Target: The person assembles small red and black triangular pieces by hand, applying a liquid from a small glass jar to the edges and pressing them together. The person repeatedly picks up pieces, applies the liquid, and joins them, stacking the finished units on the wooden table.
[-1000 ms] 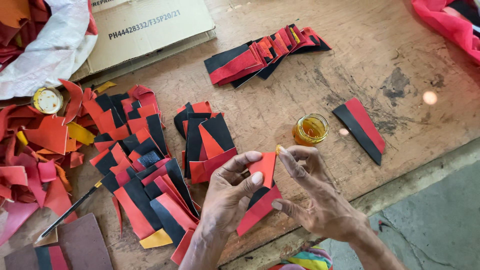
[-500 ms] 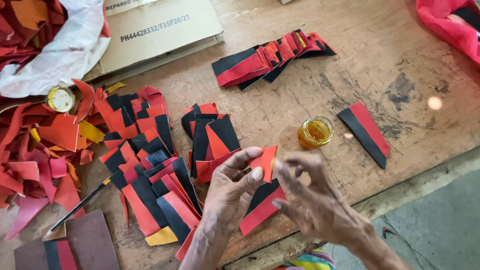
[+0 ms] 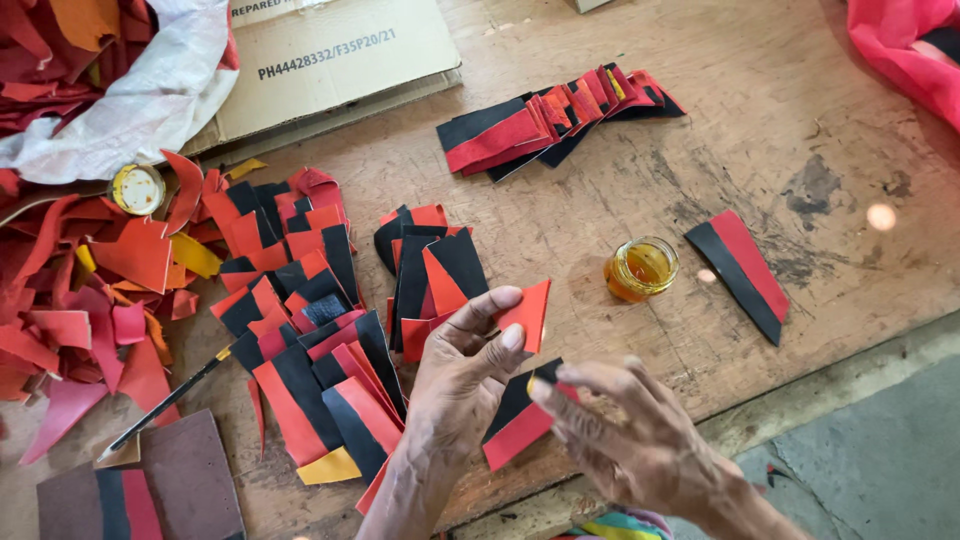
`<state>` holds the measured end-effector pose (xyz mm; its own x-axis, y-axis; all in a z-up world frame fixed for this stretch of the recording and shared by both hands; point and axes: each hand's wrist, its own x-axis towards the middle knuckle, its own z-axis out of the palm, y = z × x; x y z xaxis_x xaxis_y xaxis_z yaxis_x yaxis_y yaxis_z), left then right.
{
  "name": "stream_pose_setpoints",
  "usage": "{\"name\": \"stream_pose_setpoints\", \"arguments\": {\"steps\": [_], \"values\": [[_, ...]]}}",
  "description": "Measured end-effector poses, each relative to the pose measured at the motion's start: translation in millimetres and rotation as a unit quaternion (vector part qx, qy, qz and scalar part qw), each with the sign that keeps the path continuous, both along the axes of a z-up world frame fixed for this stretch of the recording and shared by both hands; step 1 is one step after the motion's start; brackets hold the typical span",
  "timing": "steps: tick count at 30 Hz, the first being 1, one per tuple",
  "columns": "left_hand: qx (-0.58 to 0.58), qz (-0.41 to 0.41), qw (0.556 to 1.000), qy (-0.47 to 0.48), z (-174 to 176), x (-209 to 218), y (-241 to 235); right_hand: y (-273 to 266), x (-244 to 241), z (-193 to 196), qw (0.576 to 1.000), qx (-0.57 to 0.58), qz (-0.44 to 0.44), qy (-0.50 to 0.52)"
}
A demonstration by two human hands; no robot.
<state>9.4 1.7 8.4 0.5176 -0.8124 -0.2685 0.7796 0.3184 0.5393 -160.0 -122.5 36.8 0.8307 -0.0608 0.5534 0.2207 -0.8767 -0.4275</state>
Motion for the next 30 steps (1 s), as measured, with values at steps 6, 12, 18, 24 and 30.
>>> {"name": "stream_pose_setpoints", "arguments": {"steps": [6,12,18,24,30], "values": [[-0.020,-0.019,1.000,-0.005,10,-6,-3,-12,18,-3,0.997,-0.012,-0.074,0.013],[-0.024,-0.047,0.996,-0.070,38,-6,7,-26,28,2,0.989,0.038,-0.145,0.006],[0.135,-0.042,0.903,-0.405,67,51,2,-15,22,-13,0.983,0.102,-0.139,-0.058],[0.187,0.004,0.784,-0.593,69,122,-58,-22,39,-43,0.976,0.154,-0.141,-0.062],[0.149,-0.032,0.759,-0.633,36,177,-117,-27,37,-61,0.980,0.135,-0.107,-0.096]]}}
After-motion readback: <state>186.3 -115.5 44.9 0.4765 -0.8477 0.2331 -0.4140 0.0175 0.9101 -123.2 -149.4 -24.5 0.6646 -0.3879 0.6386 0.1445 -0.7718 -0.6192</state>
